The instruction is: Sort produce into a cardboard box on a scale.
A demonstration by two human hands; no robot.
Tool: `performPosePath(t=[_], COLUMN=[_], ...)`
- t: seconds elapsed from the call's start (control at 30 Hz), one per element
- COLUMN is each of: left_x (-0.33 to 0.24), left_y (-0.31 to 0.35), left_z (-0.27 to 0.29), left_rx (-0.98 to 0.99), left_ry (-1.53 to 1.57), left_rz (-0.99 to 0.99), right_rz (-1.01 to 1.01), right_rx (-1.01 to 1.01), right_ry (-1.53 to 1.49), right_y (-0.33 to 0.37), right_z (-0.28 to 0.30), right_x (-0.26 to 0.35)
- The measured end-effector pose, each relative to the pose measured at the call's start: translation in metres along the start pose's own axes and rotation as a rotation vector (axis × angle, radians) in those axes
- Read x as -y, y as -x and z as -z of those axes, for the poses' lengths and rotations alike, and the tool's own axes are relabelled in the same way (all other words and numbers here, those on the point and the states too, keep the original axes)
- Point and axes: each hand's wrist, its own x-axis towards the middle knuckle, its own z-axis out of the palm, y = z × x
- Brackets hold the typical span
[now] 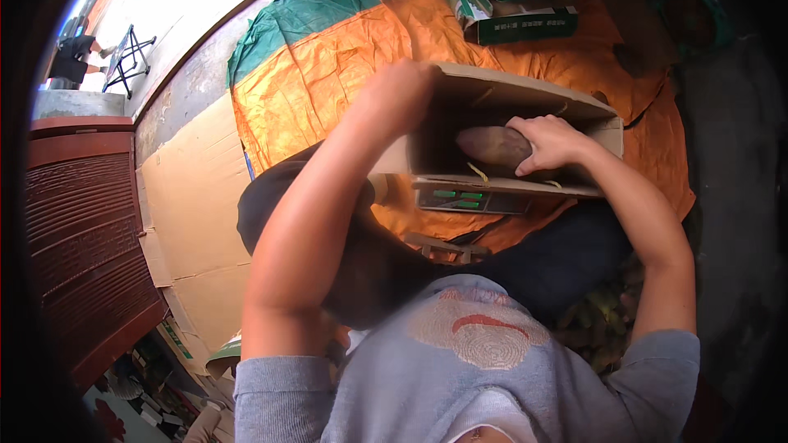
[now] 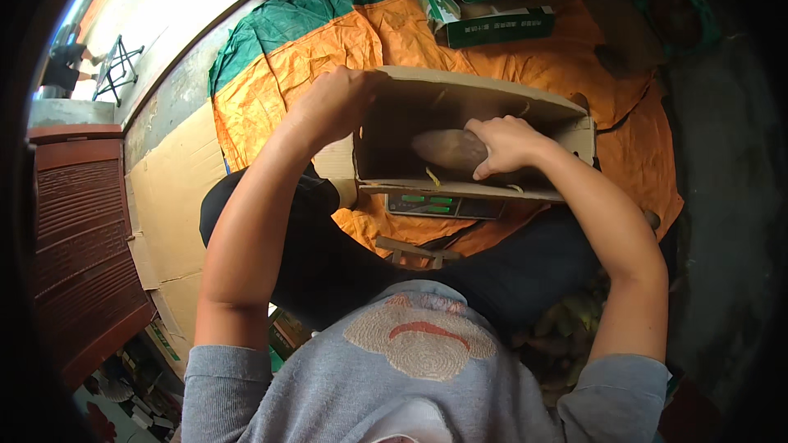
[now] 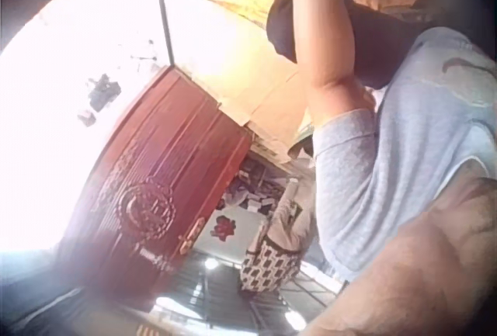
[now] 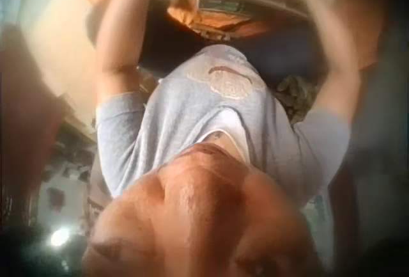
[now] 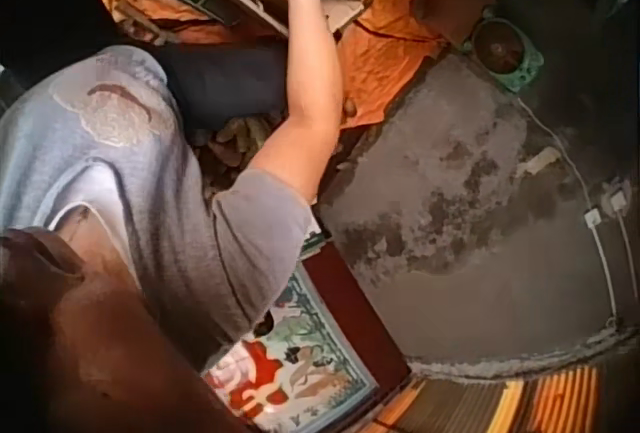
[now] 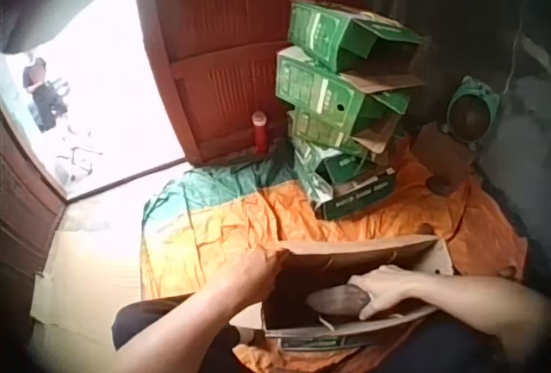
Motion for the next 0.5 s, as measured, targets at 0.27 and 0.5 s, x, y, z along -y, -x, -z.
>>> performPosePath(t=[0.27, 0.5], left_x=[0.001, 0.013], left_y=[-0.005, -0.005], left_z=[0.001, -0.01], left_rx=[-0.008, 0.047], left_ry=[0.016, 0.063], left_rz=[-0.058, -0.076], right_rz=[0.049, 0.225], right_rx=[0.257, 0.323], right_ry=[0.063, 0.066], right_y=[-0.145, -0.132], right_z=[-0.118, -0.085], right_x=[-0.044, 0.005])
